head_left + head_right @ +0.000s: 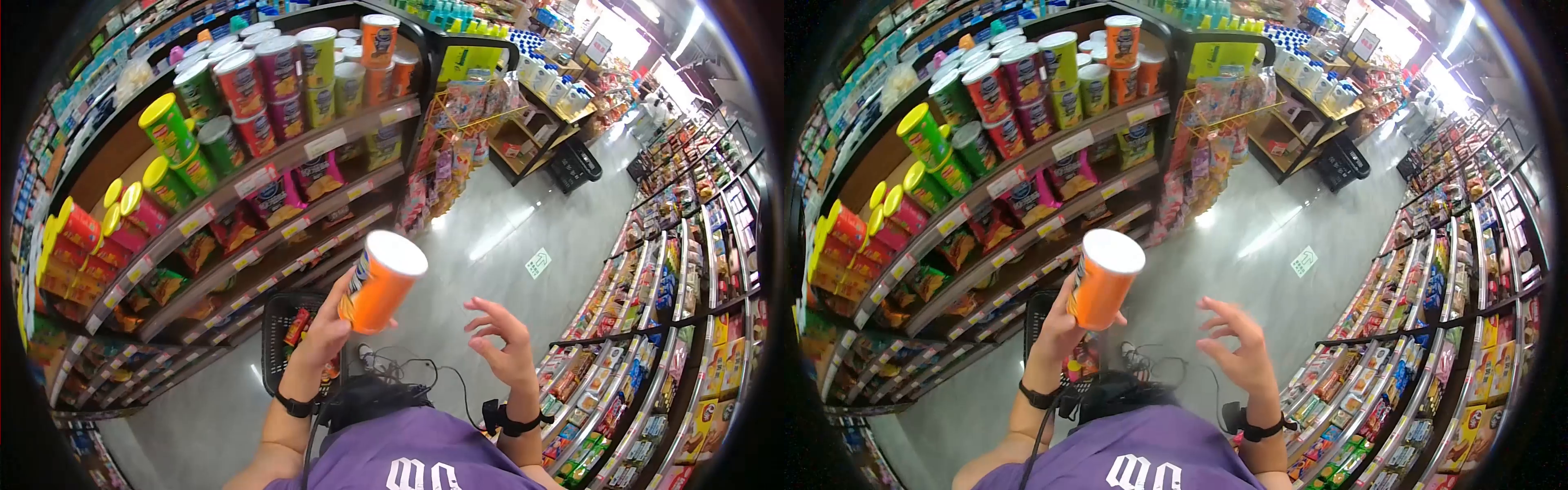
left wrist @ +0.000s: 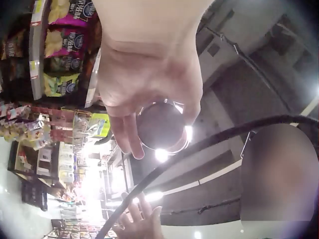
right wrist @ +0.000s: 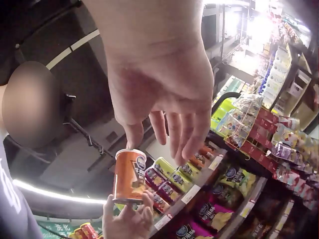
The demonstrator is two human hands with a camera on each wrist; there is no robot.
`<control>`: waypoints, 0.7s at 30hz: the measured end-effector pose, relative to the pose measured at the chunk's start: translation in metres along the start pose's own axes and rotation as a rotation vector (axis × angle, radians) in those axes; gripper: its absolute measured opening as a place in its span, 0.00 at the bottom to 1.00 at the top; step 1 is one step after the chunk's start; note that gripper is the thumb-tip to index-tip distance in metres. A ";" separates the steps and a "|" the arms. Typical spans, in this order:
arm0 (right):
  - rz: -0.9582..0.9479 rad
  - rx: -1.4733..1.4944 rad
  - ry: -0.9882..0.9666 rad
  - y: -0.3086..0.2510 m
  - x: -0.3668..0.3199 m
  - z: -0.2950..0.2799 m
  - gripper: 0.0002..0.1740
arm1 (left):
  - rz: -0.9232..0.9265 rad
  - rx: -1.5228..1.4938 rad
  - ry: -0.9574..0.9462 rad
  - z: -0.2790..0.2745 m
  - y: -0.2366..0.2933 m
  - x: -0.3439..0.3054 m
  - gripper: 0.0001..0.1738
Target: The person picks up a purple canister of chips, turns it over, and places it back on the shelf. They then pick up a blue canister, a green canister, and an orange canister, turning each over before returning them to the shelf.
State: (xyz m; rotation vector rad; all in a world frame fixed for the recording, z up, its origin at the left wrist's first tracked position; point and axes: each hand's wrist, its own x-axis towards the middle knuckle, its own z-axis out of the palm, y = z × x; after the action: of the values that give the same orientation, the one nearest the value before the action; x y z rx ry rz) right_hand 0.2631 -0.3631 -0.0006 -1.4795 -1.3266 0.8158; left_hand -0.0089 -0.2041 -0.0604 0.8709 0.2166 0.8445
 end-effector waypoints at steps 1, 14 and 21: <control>0.027 -0.010 -0.044 -0.006 0.007 -0.003 0.41 | 0.020 0.047 0.029 0.003 -0.002 0.004 0.54; 0.088 0.597 -0.131 0.006 0.093 0.010 0.47 | 0.256 0.899 -0.105 0.005 0.048 0.050 0.51; 0.117 0.577 -0.275 0.000 0.128 0.042 0.47 | 0.366 1.114 -0.010 -0.005 0.053 0.028 0.45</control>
State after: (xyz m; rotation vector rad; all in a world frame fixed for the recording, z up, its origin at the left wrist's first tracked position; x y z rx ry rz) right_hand 0.2484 -0.2296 0.0002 -1.0140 -1.0730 1.3830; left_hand -0.0232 -0.1622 -0.0195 1.9978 0.5537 1.0530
